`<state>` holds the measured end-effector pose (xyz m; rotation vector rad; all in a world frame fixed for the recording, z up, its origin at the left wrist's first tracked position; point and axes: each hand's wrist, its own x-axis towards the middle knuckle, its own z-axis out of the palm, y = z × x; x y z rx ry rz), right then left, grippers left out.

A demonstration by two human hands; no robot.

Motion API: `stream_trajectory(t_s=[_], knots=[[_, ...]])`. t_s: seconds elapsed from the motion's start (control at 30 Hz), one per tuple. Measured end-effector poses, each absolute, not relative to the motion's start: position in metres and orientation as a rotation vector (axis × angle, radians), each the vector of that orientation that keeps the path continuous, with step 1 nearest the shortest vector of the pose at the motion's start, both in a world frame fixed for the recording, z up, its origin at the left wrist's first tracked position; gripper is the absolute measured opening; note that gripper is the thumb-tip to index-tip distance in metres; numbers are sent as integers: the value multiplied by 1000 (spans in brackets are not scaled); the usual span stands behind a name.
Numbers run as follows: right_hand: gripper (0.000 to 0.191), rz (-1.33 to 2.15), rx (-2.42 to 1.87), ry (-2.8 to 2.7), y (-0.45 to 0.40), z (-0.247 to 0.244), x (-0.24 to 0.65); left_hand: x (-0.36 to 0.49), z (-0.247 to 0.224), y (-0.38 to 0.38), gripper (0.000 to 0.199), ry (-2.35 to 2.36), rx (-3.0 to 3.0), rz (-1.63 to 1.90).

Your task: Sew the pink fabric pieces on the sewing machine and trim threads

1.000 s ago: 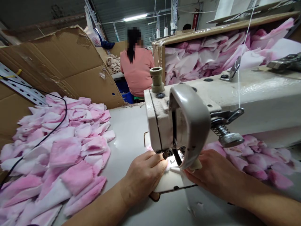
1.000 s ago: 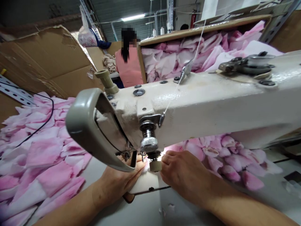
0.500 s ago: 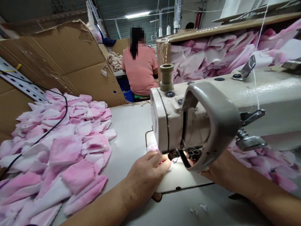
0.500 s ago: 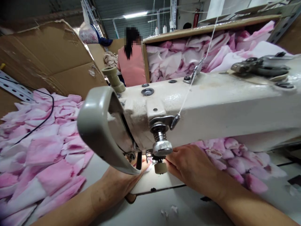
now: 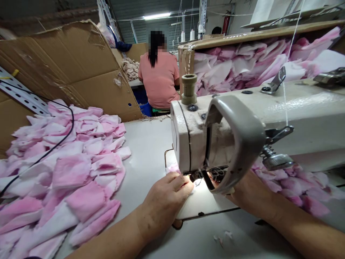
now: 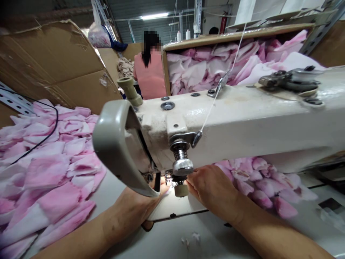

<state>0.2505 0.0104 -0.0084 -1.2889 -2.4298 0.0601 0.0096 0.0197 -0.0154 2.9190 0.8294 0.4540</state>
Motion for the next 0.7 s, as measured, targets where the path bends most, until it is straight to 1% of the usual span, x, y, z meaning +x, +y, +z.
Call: stream_trajectory(t_s=[0.2,0.33,0.43,0.57,0.7], knots=[[22,134,-1286,-2418,6,-1,254,12,-14,20,15,878,2944,472],[21,97,-1266,-2415,4,-1,258,11,-18,19,16,876,2948,519],[20,84,-1266,-2424,5,-4,257,9,-21,19,18,880,2937,489],[20,130,-1279,-2411,6,-7,254,8,-21,19,21,868,2991,433],[21,203,-1325,-2358,6,-9,251,10,-19,18,18,893,2968,508]])
